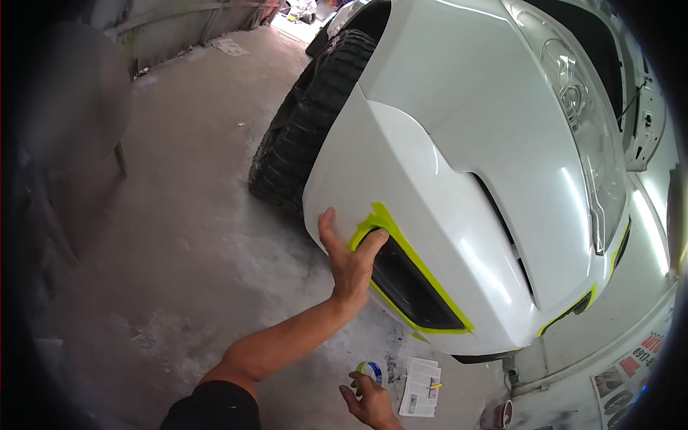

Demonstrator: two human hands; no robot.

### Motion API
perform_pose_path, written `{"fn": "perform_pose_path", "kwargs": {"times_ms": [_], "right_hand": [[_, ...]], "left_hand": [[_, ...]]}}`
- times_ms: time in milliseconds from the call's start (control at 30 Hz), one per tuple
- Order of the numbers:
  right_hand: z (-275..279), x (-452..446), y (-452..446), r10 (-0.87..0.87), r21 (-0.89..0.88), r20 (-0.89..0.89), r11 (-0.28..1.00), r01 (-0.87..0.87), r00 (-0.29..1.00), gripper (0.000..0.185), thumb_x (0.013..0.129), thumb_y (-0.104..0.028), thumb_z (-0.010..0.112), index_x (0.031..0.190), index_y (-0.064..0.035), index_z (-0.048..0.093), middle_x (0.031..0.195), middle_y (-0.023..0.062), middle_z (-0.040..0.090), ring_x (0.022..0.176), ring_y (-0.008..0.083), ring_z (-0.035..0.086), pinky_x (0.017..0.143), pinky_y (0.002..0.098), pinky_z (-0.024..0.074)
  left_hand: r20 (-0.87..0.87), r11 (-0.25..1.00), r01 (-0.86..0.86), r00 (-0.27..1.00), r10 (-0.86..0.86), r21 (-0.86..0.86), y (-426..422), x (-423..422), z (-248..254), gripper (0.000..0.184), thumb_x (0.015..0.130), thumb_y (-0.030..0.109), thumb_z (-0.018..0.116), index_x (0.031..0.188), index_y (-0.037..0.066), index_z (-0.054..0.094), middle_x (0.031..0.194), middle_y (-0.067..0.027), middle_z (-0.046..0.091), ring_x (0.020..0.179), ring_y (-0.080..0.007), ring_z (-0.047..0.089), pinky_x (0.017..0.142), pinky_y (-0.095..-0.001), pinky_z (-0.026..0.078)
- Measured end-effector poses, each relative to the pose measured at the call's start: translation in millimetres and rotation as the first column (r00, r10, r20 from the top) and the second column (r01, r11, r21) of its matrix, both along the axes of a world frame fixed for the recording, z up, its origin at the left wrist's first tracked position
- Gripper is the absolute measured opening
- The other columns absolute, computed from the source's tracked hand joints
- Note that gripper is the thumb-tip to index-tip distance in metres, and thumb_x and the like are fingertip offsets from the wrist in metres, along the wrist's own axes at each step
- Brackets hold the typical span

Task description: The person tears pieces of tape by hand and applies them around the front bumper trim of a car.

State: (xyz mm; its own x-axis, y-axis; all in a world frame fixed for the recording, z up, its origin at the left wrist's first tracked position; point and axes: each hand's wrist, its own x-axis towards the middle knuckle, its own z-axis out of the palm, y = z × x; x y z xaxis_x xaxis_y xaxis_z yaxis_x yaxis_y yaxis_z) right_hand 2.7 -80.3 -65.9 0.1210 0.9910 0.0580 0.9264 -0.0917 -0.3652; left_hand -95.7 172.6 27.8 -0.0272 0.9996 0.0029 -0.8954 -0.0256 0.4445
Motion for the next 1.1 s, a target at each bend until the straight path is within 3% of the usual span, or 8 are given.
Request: {"fn": "perform_pose_path", "kwargs": {"times_ms": [67, 133, 267, 467, 533, 667, 867, 1100], "right_hand": [[3, 3, -1, -0.008, -0.001, -0.003, 1.0, 0.008, 1.0, 0.035, 0.087, -0.023, 0.076, 0.112, -0.0041, 0.062, 0.087, 0.0156, 0.07, 0.065, 0.0265, 0.07, 0.059, 0.0367, 0.0574], [4, 3, 0, -0.018, -0.009, 0.001, 1.0, 0.018, 1.0, 0.035, 0.087, -0.023, 0.076, 0.112, -0.0039, 0.062, 0.087, 0.0156, 0.07, 0.065, 0.0266, 0.07, 0.059, 0.0367, 0.0575], [7, 4, 7, -0.041, -0.009, 0.0, 0.999, 0.041, 0.999, 0.035, 0.087, -0.024, 0.076, 0.113, -0.0036, 0.062, 0.087, 0.0155, 0.07, 0.065, 0.0267, 0.071, 0.059, 0.0369, 0.0576], [4, 0, 20, -0.022, -0.007, -0.002, 1.0, 0.022, 1.0, 0.036, 0.087, -0.024, 0.076, 0.113, -0.0036, 0.062, 0.086, 0.0156, 0.07, 0.065, 0.0266, 0.071, 0.059, 0.0373, 0.0577], [3, 1, 22, -0.017, -0.008, 0.007, 1.0, 0.017, 1.0, 0.036, 0.087, -0.024, 0.076, 0.113, -0.0036, 0.062, 0.087, 0.0157, 0.07, 0.065, 0.0266, 0.071, 0.059, 0.0374, 0.0576], [1, -3, 28, 0.009, -0.002, -0.026, 1.0, -0.009, 1.0, 0.037, 0.087, -0.024, 0.076, 0.113, -0.0032, 0.062, 0.087, 0.0165, 0.07, 0.066, 0.0279, 0.071, 0.059, 0.0379, 0.0573], [11, -9, 28, -0.024, 0.024, -0.071, 0.999, 0.026, 0.997, 0.036, 0.087, -0.024, 0.076, 0.113, -0.0029, 0.062, 0.086, 0.0176, 0.07, 0.067, 0.0305, 0.07, 0.06, 0.0388, 0.0574], [16, -13, 29, -0.034, 0.054, -0.111, 0.998, 0.041, 0.993, 0.038, 0.088, -0.023, 0.076, 0.116, -0.0033, 0.06, 0.087, 0.0166, 0.069, 0.069, 0.0317, 0.071, 0.063, 0.0405, 0.0572]], "left_hand": [[0.038, 0.999, 0.037, 0.999, -0.037, 0.002, 0, 2, 0, 0.094, 0.083, 0.019, 0.073, 0.151, -0.003, 0.012, 0.154, -0.0266, 0.013, 0.144, -0.0348, 0.018, 0.12, -0.0412, 0.017], [-0.302, 0.989, -0.124, 0.943, 0.141, 0.075, -1, 11, -11, 0.094, 0.084, 0.023, 0.067, 0.153, 0.001, 0.007, 0.143, -0.0205, 0.025, 0.134, -0.0281, 0.029, 0.116, -0.0383, 0.024], [-0.341, 0.974, -0.169, 0.916, 0.213, 0.154, 2, 21, -27, 0.094, 0.085, 0.023, 0.065, 0.153, 0.001, 0.005, 0.142, -0.0204, 0.025, 0.134, -0.0288, 0.029, 0.117, -0.0391, 0.023], [-0.102, 0.998, -0.044, 0.994, 0.049, 0.051, 2, 6, -7, 0.094, 0.084, 0.018, 0.065, 0.153, 0.0, 0.004, 0.142, -0.019, 0.025, 0.133, -0.0277, 0.029, 0.116, -0.039, 0.024], [-0.005, 1.0, 0.019, 1.0, -0.019, -0.004, 2, 1, -1, 0.094, 0.082, 0.013, 0.069, 0.151, -0.003, 0.009, 0.15, -0.0219, 0.015, 0.14, -0.0298, 0.021, 0.118, -0.0383, 0.022], [-0.017, 1.0, 0.026, 1.0, -0.026, -0.006, 1, -1, 0, 0.091, 0.082, 0.011, 0.068, 0.151, -0.003, 0.01, 0.147, -0.0191, 0.019, 0.137, -0.0274, 0.027, 0.116, -0.0362, 0.025], [0.105, 0.984, 0.15, 0.985, -0.14, -0.094, 1, -19, 20, 0.088, 0.082, 0.007, 0.064, 0.152, -0.001, 0.011, 0.144, -0.0174, 0.029, 0.133, -0.0254, 0.034, 0.114, -0.0348, 0.028], [0.055, 0.99, 0.08, 0.996, -0.074, -0.116, 4, -16, 22, 0.085, 0.08, 0.002, 0.061, 0.152, 0.001, 0.017, 0.147, -0.017, 0.032, 0.135, -0.0258, 0.035, 0.114, -0.0347, 0.029]]}}
